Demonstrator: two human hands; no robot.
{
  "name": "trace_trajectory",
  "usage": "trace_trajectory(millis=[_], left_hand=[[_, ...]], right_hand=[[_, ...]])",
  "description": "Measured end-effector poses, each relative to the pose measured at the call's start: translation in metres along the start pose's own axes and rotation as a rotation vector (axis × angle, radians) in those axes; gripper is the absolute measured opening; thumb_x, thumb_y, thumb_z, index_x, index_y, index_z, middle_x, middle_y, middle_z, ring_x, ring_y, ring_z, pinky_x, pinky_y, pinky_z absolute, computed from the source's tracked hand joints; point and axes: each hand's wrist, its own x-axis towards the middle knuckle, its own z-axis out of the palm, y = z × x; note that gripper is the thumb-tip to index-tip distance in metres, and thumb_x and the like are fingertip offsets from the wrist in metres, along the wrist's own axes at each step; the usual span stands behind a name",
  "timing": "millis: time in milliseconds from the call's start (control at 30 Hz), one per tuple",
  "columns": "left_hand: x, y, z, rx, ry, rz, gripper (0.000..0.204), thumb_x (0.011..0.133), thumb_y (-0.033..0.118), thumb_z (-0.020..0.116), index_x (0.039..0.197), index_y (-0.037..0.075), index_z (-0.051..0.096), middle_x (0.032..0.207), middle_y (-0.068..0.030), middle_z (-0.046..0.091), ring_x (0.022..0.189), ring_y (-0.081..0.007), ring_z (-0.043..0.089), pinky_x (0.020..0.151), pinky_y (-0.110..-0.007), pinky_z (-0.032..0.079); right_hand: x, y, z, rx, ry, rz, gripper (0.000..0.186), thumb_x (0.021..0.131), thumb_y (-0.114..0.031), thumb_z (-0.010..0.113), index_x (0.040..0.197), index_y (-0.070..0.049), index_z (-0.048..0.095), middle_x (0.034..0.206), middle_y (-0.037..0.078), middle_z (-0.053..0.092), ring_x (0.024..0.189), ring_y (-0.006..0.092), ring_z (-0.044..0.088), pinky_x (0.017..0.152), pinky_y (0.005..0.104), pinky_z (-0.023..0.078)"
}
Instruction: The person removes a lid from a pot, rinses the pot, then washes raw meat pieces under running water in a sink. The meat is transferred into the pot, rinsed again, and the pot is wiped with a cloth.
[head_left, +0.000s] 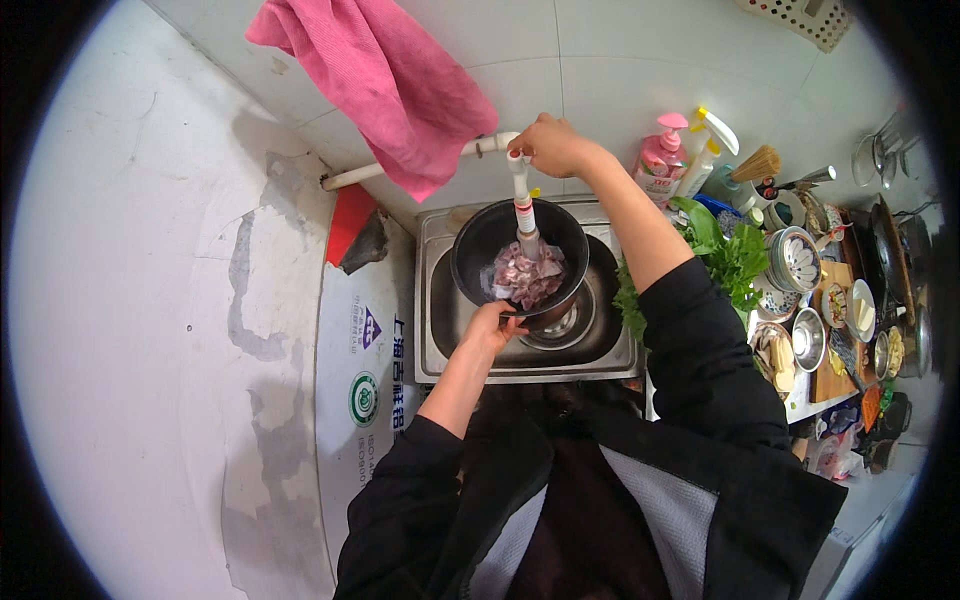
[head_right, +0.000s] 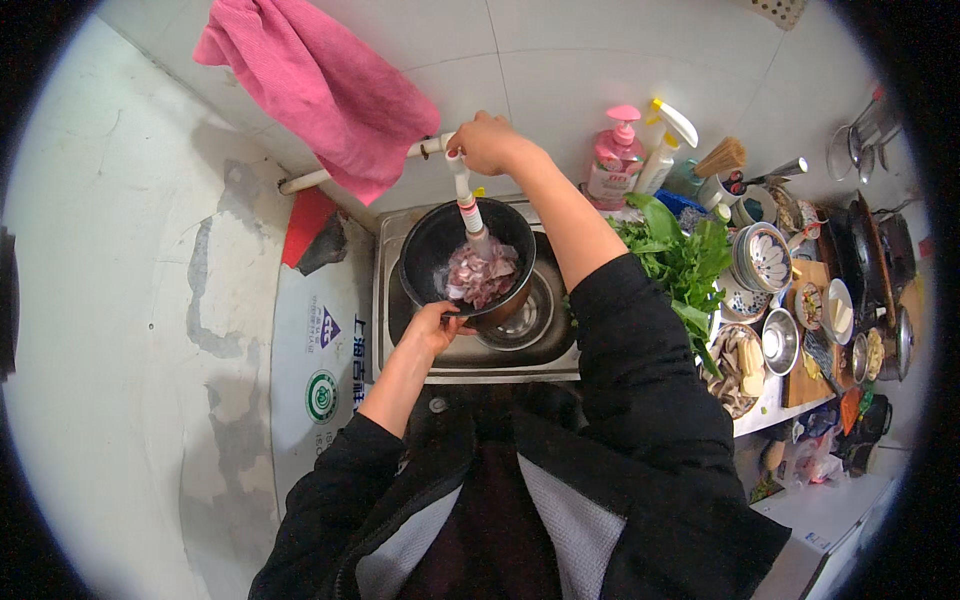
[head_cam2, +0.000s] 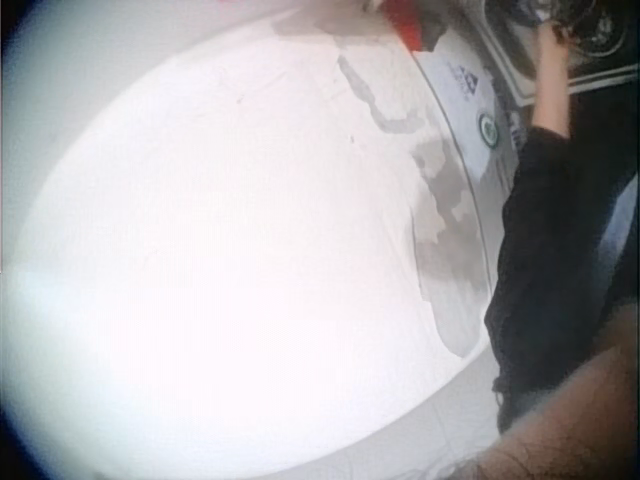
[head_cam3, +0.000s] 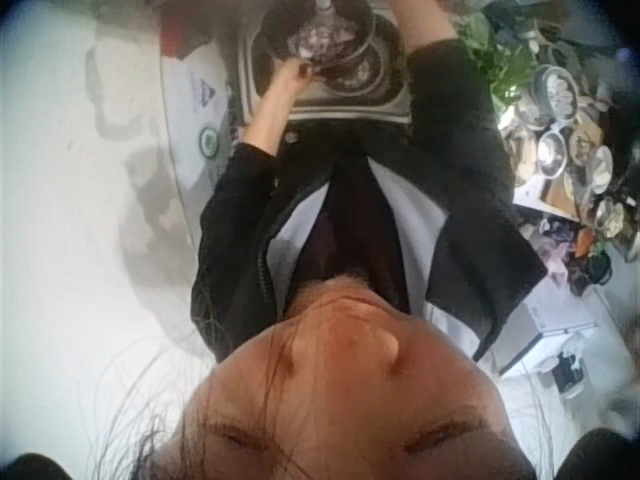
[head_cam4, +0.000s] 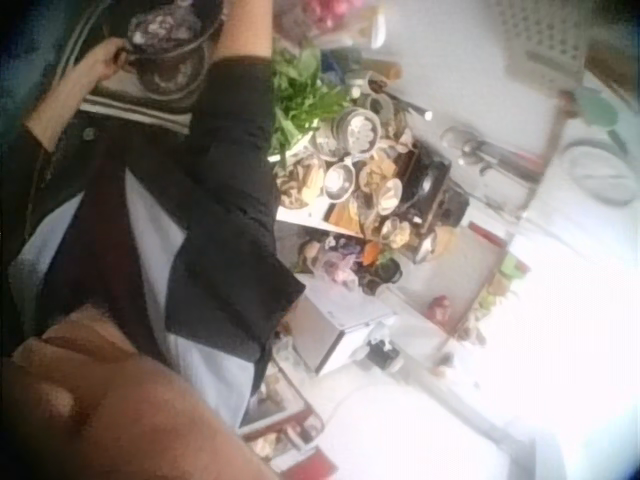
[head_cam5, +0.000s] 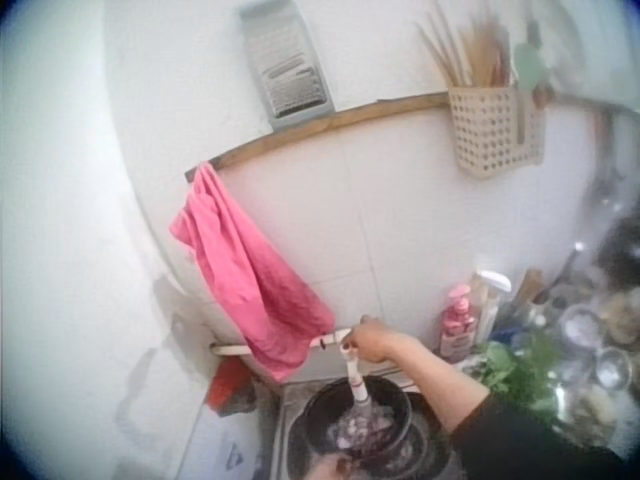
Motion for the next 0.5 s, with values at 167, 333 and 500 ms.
trace_trajectory(millis=[167,333,500], left_hand=[[0.0012,-0.0032,-0.0007,0.028,0.002,0.046,0.018,0.077,0.006,0.047,0.087,-0.010,0.046,0.080,-0.0250,0.053,0.069,-0.0400,0.058,0.035,-0.016,0.048],[0.0020,-0.0020,-0.0013,0.046,0.006,0.071,0.019,0.078,0.006,0.046,0.086,-0.011,0.048,0.072,-0.0220,0.055,0.056,-0.0308,0.059,0.034,-0.018,0.047],[-0.0012,0.0011,-0.0030,0.059,-0.020,0.078,0.020,0.078,0.007,0.046,0.087,-0.011,0.048,0.067,-0.0206,0.056,0.048,-0.0278,0.057,0.034,-0.020,0.047]], right_hand=[[0.0013,-0.0050,-0.0042,-0.095,-0.038,0.033,0.037,0.072,-0.003,0.050,0.101,-0.021,0.063,0.092,0.000,0.061,0.100,0.0212,0.044,0.088,0.0372,0.031],[0.0012,-0.0081,-0.0075,-0.148,-0.039,0.024,0.037,0.072,-0.002,0.049,0.100,-0.022,0.063,0.095,-0.001,0.062,0.101,0.0210,0.045,0.087,0.0364,0.031],[-0.0012,-0.0092,-0.0037,-0.175,0.021,0.006,0.035,0.071,-0.002,0.051,0.098,-0.021,0.064,0.093,0.000,0.062,0.100,0.0209,0.045,0.085,0.0363,0.032]])
